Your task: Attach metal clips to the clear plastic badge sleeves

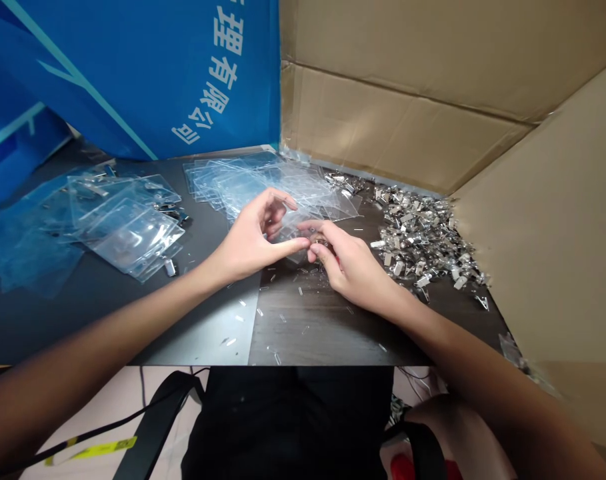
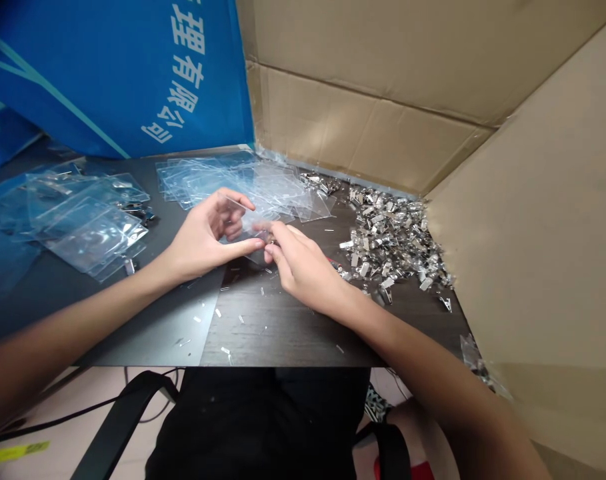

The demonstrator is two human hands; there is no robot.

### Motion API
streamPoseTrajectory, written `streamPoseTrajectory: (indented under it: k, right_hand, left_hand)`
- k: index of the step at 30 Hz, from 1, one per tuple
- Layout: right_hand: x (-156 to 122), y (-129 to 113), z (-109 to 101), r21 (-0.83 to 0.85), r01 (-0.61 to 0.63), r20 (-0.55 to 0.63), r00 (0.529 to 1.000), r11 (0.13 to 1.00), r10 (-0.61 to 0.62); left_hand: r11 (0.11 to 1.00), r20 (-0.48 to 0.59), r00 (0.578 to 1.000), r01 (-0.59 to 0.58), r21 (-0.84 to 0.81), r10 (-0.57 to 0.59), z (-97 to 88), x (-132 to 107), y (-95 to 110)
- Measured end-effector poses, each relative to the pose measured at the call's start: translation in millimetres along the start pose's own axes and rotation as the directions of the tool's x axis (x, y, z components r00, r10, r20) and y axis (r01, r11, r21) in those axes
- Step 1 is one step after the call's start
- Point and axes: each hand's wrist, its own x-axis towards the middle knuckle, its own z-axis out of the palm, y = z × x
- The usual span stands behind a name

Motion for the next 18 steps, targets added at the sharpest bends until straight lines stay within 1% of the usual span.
streamPoseTrajectory:
  k: [3, 9, 13, 15, 17, 18]
  right_hand:
    - [0.6, 0.0, -1.6, -0.002, 0.003, 0.003, 1.0, 1.0, -0.003]
    - [1.5, -0.6, -7.4, 0.023, -0.038, 0.016, 0.999, 0.999, 0.037]
    - [3.4, 0.1, -6.2, 0.057, -0.049, -0.002, 0.999, 0.997, 0.05]
    - [5.0, 1.0, -5.8, 0.076, -0.054, 0.027, 0.998, 0.996, 0.052]
    - [7.3, 3.8, -8.5, 0.042, -0.062, 0.061, 0.996, 0.997, 0.059]
    - [8.8, 6.3, -11.6, -0.01, -0.069, 0.065, 0.995, 0.998, 0.07]
  left_hand:
    - [0.999, -0.013, 1.0, -0.011, 0.04, 0.012, 0.5, -0.8, 0.2]
    - [0.994, 0.01, 0.999, -0.041, 0.099, 0.04, -0.6, -2.1, -0.6]
    - [0.97, -0.064, 0.994, -0.072, 0.231, 0.088, 0.8, -5.3, 0.9]
    - [0.959, -0.084, 0.992, -0.066, 0.276, 0.093, 0.9, -6.3, 1.8]
    - [0.946, -0.074, 0.993, -0.062, 0.317, 0.09, -1.9, -5.2, 1.8]
    - [0.935, -0.069, 0.994, -0.056, 0.35, 0.086, -5.4, -3.5, 1.3]
